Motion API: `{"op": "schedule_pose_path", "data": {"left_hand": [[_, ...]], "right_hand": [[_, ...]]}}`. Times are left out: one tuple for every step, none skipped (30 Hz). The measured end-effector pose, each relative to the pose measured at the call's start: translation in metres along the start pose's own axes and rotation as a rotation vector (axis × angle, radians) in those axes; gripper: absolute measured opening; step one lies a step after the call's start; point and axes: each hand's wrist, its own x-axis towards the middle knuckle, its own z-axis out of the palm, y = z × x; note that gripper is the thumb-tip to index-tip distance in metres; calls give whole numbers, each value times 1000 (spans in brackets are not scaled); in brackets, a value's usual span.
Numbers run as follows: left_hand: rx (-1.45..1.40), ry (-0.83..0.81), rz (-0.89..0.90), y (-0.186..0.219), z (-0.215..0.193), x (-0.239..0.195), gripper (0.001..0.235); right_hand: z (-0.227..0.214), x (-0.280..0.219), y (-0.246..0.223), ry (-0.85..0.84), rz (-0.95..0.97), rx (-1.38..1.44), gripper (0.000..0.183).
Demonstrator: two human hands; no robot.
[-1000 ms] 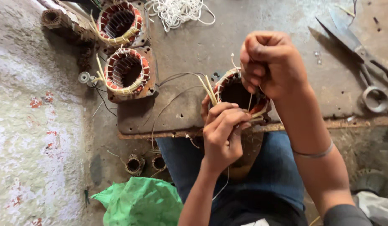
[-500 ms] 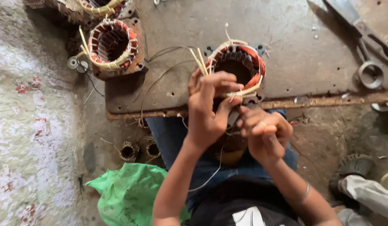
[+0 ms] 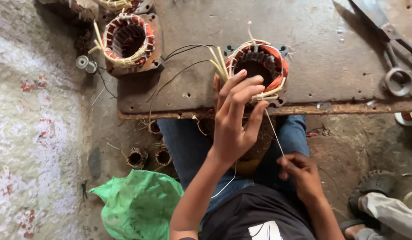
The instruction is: The person ties strings around the copper windings of a motor stator by hand and using a thin metal hook tool to secure them.
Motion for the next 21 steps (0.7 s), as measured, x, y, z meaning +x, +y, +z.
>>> {"op": "schedule_pose_path", "data": {"left_hand": [[-10,99,-8,2,1,-8,30],[-19,191,-20,4,0,-20,32],[55,270,-75,4,-3,-33,29],[125,344,-121,1,-7,-45,27],[142,453,-179,-6,-10,-56,23],[150,564,-236,-13,-14,-64,20],[147,560,-235,-20,-21,-71,20],[253,476,-281,-26,-32,-76,22],[358,391,-326,-32,-42,-79,26],[365,389,-337,-35,-49,-81,26],[438,264,-262,-38,-55,-80,29],[500,139,-180,-41,-60,-78,33],[500,139,-186,-42,-67,-76,33],[495,120,-124,-45,-72,-72,33],[491,101,-63,-47,-74,-67,34],[489,102,-63,-47,-74,-65,34],[478,98,-16,-47,-75,-64,28],[474,91,26,-45,-77,-65,22],[477,88,21,-40,-77,-68,22],[402,81,9,-33,-74,-72,22],[326,74,-3,-24,-71,-76,22]], "right_hand": [[-4,1,10,31,0,57,14],[-5,0,18,23,10,54,14],[-4,0,21,-5,-22,-76,15],[1,1,22,-28,-59,-200,16],[8,3,20,-30,-55,-196,16],[14,5,15,-86,-58,-156,16],[22,7,9,-142,-61,-116,17],[27,6,0,-144,-59,-117,17],[30,3,-8,-85,-137,-225,27],[32,-3,-16,-31,-207,-333,42],[34,-7,-22,-40,-198,-335,42],[33,-9,-28,12,-255,-373,42],[32,-11,-34,64,-311,-410,42],[32,-12,-39,69,-316,-411,42],[33,-17,-44,79,-354,-418,36],[35,-20,-51,86,-389,-426,31],[37,-22,-59,88,-389,-428,31],[42,-27,-69,54,-465,-460,27],[48,-33,-81,20,-542,-492,23],[55,-36,-96,16,-541,-491,23],[65,-38,-112,-19,-753,-511,24]]}}
